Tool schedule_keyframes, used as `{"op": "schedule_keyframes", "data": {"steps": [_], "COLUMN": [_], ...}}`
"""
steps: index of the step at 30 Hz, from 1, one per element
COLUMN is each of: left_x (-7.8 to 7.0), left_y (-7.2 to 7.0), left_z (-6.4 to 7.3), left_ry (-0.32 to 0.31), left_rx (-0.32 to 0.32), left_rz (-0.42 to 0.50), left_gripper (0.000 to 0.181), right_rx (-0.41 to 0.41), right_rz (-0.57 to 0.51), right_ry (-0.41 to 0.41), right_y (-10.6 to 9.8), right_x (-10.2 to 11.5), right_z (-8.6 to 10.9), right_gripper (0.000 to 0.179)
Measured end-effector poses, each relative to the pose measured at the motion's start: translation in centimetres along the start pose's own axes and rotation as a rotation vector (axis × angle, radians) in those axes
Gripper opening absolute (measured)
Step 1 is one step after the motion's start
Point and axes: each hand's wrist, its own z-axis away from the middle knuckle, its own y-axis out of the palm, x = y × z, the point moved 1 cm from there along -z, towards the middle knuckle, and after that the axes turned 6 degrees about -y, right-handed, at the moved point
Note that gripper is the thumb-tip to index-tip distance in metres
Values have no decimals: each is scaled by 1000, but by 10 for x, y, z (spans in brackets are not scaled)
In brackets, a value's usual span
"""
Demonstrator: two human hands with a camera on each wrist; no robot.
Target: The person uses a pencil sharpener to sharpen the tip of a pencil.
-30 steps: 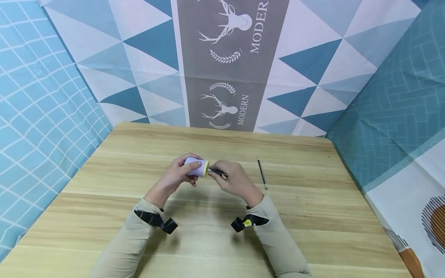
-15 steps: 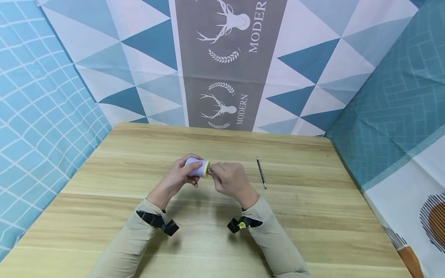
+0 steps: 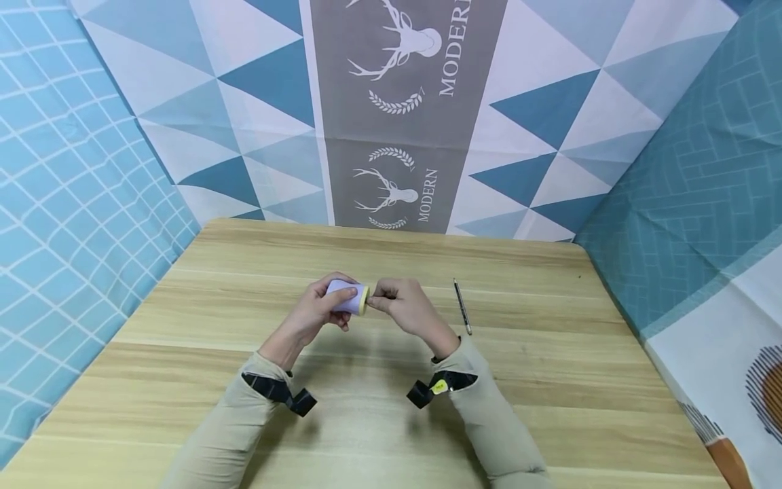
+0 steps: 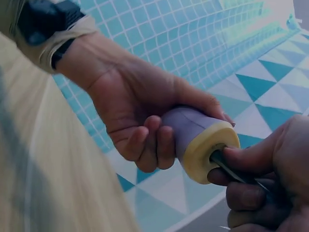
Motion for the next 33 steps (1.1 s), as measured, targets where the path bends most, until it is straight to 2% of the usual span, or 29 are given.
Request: {"op": "schedule_keyframes", "data": {"steps": [4,7,13,15,18,21,24,28,31,33], "left_x": [1,4,5,5,5,5,5,5,4,4], "left_y": [2,2,2,2,3,3,2,2,2,2], "left_z": [-1,-2,-3,-3,-3,-4,-3,-3,-3,-3], "left_ry": [11,16,36,35,29,23,17,6,-6,-14], "left_rx": [-11,-9,-7,-7,-7,-15,-21,-14,-12,-20], "left_rz": [2,-1,-43,-57,-56,-34,-16,7,19,33], "left_gripper": [27,25,28,30,30,29,28,27,27,26], "right_rx": [81,154,385,433,400,282,158,71,6,-57], "right_rz": [-236,-367,-618,-671,-642,-507,-275,171,559,822], "right_ry": [186,311,525,568,542,411,172,-325,-726,-924], "right_y": [-6,-11,-20,-22,-21,-17,-13,-11,-11,-11], "right_x": [-2,-6,-14,-16,-16,-13,-12,-14,-17,-19], "right_z": [-7,-12,-20,-20,-17,-11,-3,4,5,4], "right_gripper": [25,24,27,28,26,18,12,2,9,17]}}
